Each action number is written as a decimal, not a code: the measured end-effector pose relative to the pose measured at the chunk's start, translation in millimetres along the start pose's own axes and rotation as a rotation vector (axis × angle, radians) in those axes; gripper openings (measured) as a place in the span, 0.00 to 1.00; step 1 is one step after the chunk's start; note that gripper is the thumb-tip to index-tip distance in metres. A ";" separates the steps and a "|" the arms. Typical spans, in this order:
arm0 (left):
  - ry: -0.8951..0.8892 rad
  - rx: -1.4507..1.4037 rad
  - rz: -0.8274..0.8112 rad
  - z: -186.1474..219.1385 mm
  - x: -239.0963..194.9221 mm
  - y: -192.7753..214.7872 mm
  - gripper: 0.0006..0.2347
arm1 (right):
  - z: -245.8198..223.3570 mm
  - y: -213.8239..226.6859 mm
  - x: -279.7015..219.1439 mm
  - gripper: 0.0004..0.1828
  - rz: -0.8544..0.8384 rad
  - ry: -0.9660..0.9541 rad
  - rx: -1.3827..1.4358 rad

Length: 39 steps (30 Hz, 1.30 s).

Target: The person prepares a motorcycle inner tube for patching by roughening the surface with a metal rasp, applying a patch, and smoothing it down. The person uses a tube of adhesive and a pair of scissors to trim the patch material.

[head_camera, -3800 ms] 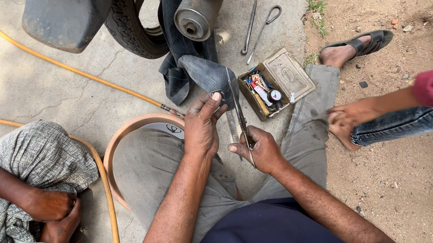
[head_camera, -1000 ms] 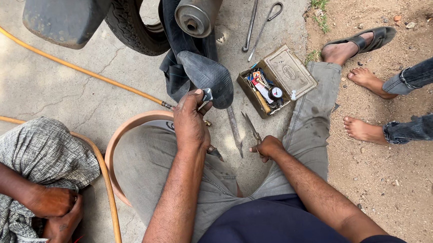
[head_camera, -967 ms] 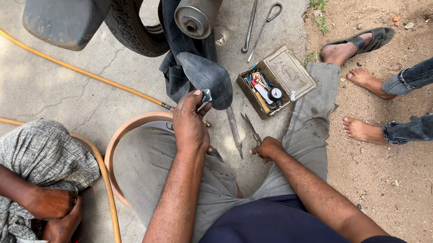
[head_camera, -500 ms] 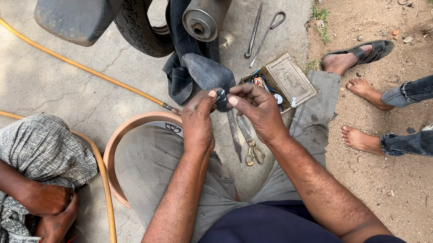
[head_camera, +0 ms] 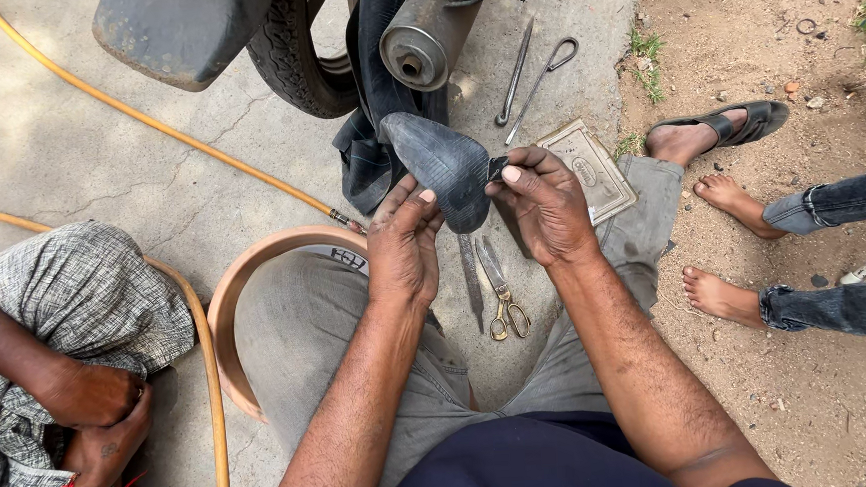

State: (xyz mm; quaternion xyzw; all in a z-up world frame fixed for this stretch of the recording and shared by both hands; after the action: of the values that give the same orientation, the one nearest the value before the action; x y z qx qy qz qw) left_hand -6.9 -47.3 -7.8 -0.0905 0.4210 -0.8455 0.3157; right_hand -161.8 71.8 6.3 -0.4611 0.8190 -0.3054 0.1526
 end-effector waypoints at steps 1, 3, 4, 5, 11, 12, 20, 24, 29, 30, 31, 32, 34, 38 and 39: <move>0.002 0.000 -0.012 0.2 -0.7 -1.5 0.24 | -1.2 -0.9 0.0 0.09 -0.005 0.012 0.000; 0.033 0.052 0.030 0.6 -2.4 -1.7 0.20 | -2.1 -7.4 -0.9 0.09 -0.021 0.026 0.013; 0.053 0.076 0.046 -0.2 -2.1 -2.4 0.19 | -6.9 -9.8 -3.1 0.09 -0.027 0.034 0.019; 0.059 0.106 0.050 -0.1 -1.6 -3.0 0.18 | -11.6 -12.5 -4.3 0.09 -0.033 0.041 0.025; 0.075 0.225 0.011 2.0 -7.7 -15.3 0.18 | -29.9 -28.2 -11.7 0.09 -0.037 0.073 -0.042; 0.088 0.225 0.014 4.2 -8.2 -15.0 0.19 | -33.1 -30.5 -13.0 0.09 -0.040 0.077 -0.069; 0.159 0.126 0.051 1.5 -9.7 -16.5 0.18 | -39.7 -40.4 -27.5 0.11 0.085 0.086 -0.297; 0.138 0.077 0.008 1.2 -12.4 -20.5 0.18 | -34.2 -44.3 -28.2 0.14 0.080 0.084 -0.354; 0.148 0.070 0.010 0.5 -13.6 -22.6 0.18 | -27.6 -47.6 -28.3 0.18 0.087 0.068 -0.471; 0.145 0.062 0.005 0.5 -13.6 -22.4 0.18 | -26.6 -48.1 -28.0 0.19 0.084 0.063 -0.473; 0.142 0.053 -0.001 0.6 -13.9 -21.9 0.18 | -25.2 -48.7 -27.6 0.19 0.081 0.058 -0.474; 0.136 0.061 -0.009 0.5 -14.1 -21.6 0.18 | -25.7 -48.4 -27.6 0.20 0.080 0.054 -0.482; 0.123 0.078 -0.028 0.1 -14.9 -20.8 0.19 | -21.8 -49.3 -27.9 0.21 0.079 0.029 -0.494; 0.113 0.028 -0.009 -0.3 -14.2 -20.1 0.17 | -21.0 -51.5 -30.5 0.23 0.103 -0.020 -0.544; 0.113 0.020 -0.007 -1.1 -13.3 -20.8 0.16 | -20.7 -53.0 -29.7 0.23 0.092 -0.007 -0.552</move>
State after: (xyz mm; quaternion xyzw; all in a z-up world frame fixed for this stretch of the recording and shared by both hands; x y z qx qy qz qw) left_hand -6.5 -29.2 9.0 -0.0408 0.4293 -0.8546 0.2895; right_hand -122.0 83.9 55.3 -0.4485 0.8908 -0.0618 0.0381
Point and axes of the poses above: each hand's wrist, its own x-axis towards the middle knuckle, its own y-axis out of the back of the hand, z = x × y, the point moved 2 cm from there along x, towards the middle knuckle, and after that the axes turned 12 degrees about -z, right-handed, at the moved point
